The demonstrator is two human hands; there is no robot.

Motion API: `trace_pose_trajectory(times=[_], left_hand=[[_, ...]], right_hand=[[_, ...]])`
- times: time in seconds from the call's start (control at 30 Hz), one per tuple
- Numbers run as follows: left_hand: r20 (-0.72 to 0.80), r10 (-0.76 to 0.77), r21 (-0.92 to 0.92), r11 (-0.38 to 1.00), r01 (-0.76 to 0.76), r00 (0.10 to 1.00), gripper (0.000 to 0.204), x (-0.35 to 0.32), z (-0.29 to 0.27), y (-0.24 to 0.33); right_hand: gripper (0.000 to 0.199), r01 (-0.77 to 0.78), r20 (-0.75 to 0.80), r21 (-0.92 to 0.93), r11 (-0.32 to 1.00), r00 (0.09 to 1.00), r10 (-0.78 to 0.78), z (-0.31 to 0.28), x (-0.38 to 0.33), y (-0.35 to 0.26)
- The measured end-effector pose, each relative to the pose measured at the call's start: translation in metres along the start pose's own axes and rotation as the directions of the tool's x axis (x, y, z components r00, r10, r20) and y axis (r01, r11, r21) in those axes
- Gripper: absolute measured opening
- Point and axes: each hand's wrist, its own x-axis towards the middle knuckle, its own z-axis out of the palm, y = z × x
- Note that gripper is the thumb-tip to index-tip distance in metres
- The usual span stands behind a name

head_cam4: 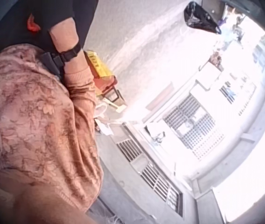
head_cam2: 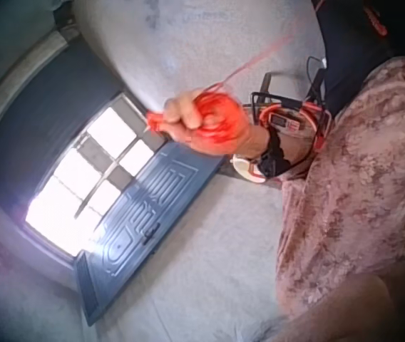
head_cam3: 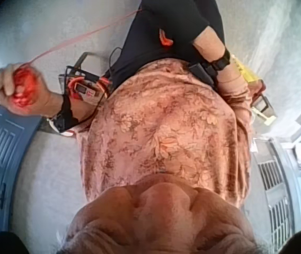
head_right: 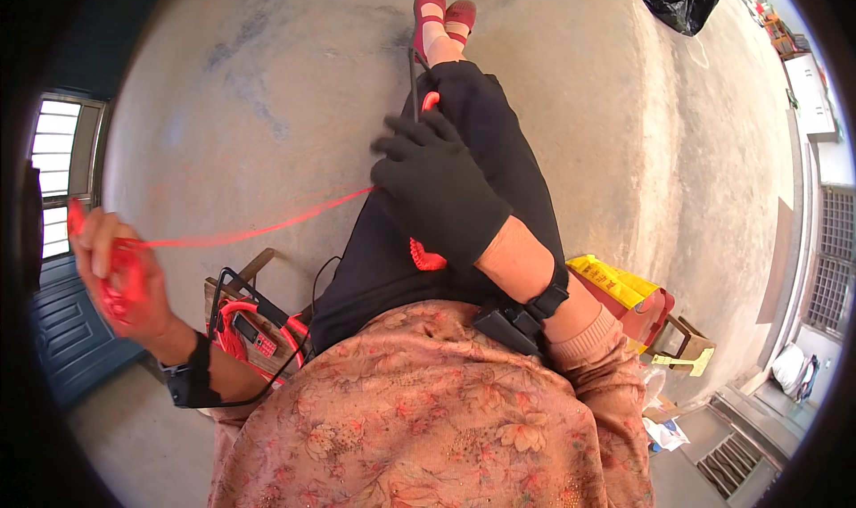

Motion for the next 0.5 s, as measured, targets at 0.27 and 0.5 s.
trace_pose_trajectory(times=[0.27,0.5], left_hand=[[-0.342,0.053,0.748,0.62,0.237,0.938,0.029,0.007,-0.07,-0.082],[-0.293,-0.321,0.956,-0.089,0.28,0.9,0.048,0.006,-0.045,-0.205]], right_hand=[[0.017,-0.561,0.452,0.81,0.171,0.782,0.429,-0.035,-0.038,-0.013],[0.012,-0.492,0.378,0.86,0.135,0.792,0.479,-0.028,-0.065,-0.024]])
